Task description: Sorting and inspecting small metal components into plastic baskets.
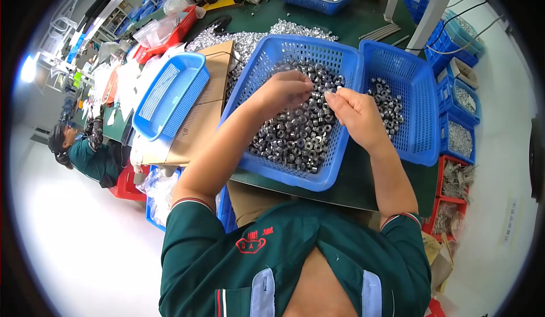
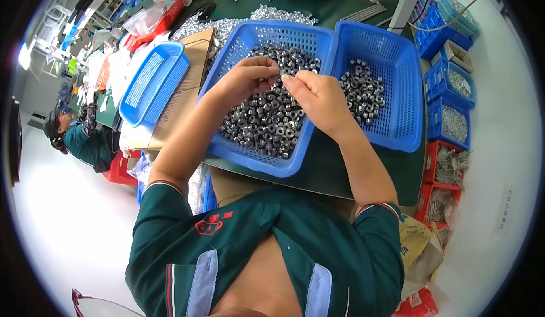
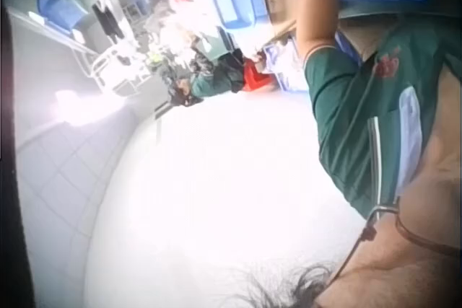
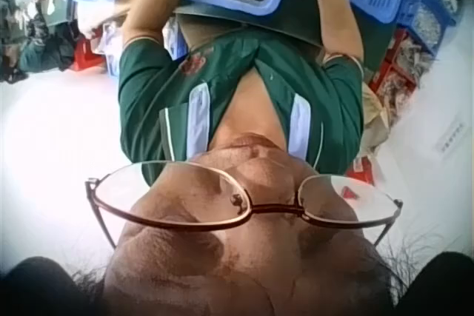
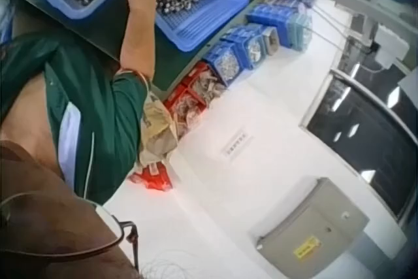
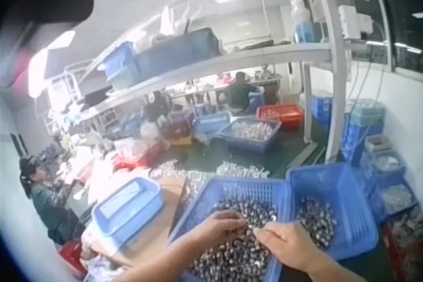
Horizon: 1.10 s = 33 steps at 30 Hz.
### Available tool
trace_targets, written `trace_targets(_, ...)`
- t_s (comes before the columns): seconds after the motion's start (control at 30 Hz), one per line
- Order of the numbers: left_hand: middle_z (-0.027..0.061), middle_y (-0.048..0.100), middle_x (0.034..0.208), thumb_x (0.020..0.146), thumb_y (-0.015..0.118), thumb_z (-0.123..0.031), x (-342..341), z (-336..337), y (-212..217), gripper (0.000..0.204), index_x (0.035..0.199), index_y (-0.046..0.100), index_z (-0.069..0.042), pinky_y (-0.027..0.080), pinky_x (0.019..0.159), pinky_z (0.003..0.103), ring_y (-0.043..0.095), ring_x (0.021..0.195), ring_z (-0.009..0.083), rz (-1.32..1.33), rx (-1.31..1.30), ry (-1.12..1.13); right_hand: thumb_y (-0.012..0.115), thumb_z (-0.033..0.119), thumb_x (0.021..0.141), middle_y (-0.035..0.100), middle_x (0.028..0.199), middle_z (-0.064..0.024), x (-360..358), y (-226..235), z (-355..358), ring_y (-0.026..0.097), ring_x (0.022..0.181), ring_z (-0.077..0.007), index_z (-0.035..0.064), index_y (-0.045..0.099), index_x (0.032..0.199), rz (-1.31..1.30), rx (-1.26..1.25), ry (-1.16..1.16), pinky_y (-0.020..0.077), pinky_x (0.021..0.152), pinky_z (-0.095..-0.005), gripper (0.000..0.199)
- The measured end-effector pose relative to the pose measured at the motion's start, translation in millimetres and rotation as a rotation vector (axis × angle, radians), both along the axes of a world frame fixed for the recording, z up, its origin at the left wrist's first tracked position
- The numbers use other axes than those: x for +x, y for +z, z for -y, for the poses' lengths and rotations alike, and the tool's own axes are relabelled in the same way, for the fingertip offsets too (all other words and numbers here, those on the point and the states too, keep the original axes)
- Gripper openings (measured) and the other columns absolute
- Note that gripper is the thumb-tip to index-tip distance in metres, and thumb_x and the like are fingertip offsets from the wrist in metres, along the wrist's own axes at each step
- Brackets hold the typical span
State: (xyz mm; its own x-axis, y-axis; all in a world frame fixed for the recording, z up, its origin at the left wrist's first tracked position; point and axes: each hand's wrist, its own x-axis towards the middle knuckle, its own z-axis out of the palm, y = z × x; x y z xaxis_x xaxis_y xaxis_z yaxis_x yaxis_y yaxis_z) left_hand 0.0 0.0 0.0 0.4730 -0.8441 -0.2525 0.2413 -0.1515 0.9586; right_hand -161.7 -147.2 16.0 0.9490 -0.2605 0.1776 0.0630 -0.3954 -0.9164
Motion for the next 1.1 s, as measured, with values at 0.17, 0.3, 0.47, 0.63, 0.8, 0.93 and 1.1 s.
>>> trace_targets(0.17, 0.0061, 0.060, 0.089, 0.095, 0.051, -0.013, -9.0, -7.1, 9.7, 0.022, 0.110, 0.057, 0.001, 0.043, 0.062, 0.020, 0.058, 0.078, 0.0104, -0.330, -0.251, -0.068, 0.055, 0.029, 0.093, 0.053, 0.059, -0.0169, 2.2, -1.2, -3.9, 0.053, 0.053, -0.0320, 0.0023, 0.054, 0.073, 0.039, -0.197, -0.059, 0.0393, 0.051, -0.0398, 0.033)
trace_targets(0.3, 0.0077, 0.062, 0.090, 0.096, 0.053, -0.014, -16.1, -7.3, 10.2, 0.020, 0.110, 0.058, 0.000, 0.042, 0.060, 0.020, 0.058, 0.077, 0.0096, -0.293, -0.237, -0.108, 0.056, 0.029, 0.093, 0.053, 0.058, -0.0163, 4.2, -4.3, -8.6, 0.053, 0.051, -0.0320, 0.0026, 0.055, 0.072, 0.049, -0.204, -0.076, 0.0389, 0.050, -0.0403, 0.033)
trace_targets(0.47, 0.0058, 0.062, 0.085, 0.095, 0.059, -0.018, -15.2, -7.0, 4.8, 0.018, 0.104, 0.059, -0.002, 0.040, 0.057, 0.019, 0.055, 0.070, 0.0085, -0.207, -0.235, -0.118, 0.058, 0.024, 0.091, 0.049, 0.053, -0.0107, 5.3, -3.4, -7.9, 0.046, 0.048, -0.0201, -0.0001, 0.053, 0.068, 0.008, -0.280, -0.063, 0.0361, 0.049, -0.0352, 0.034)
trace_targets(0.63, 0.0042, 0.058, 0.071, 0.094, 0.061, -0.020, -15.5, -9.2, 7.3, 0.017, 0.094, 0.059, -0.004, 0.029, 0.049, 0.019, 0.042, 0.054, 0.0060, -0.158, -0.143, -0.087, 0.064, 0.023, 0.084, 0.056, 0.060, -0.0106, 5.5, -1.6, -11.6, 0.058, 0.055, -0.0297, 0.0067, 0.057, 0.068, 0.219, -0.693, -0.087, 0.0432, 0.051, -0.0404, 0.024)
trace_targets(0.8, 0.0034, 0.055, 0.071, 0.093, 0.062, -0.023, -7.1, -12.1, 3.8, 0.021, 0.090, 0.055, -0.003, 0.029, 0.047, 0.020, 0.042, 0.055, 0.0064, -0.232, -0.073, -0.156, 0.067, 0.019, 0.080, 0.056, 0.062, -0.0062, 6.0, -4.8, -16.8, 0.059, 0.057, -0.0263, 0.0087, 0.057, 0.070, 0.412, -1.004, -0.119, 0.0451, 0.053, -0.0388, 0.017)
trace_targets(0.93, 0.0027, 0.055, 0.071, 0.093, 0.062, -0.023, -10.9, -10.8, 8.4, 0.021, 0.089, 0.056, -0.003, 0.031, 0.049, 0.020, 0.045, 0.057, 0.0066, -0.229, -0.033, -0.139, 0.066, 0.021, 0.082, 0.058, 0.061, -0.0082, 6.1, -7.3, -20.1, 0.060, 0.056, -0.0279, 0.0080, 0.056, 0.068, 0.332, -0.873, -0.147, 0.0447, 0.051, -0.0409, 0.022)
trace_targets(1.1, 0.0006, 0.061, 0.079, 0.090, 0.067, -0.023, -19.0, -8.9, 14.4, 0.020, 0.093, 0.060, -0.004, 0.040, 0.059, 0.019, 0.054, 0.068, 0.0064, 0.103, -0.150, -0.108, 0.059, 0.028, 0.089, 0.056, 0.059, -0.0141, 0.6, -0.3, -12.2, 0.055, 0.052, -0.0330, 0.0054, 0.057, 0.068, 0.070, -0.395, -0.070, 0.0426, 0.050, -0.0422, 0.031)
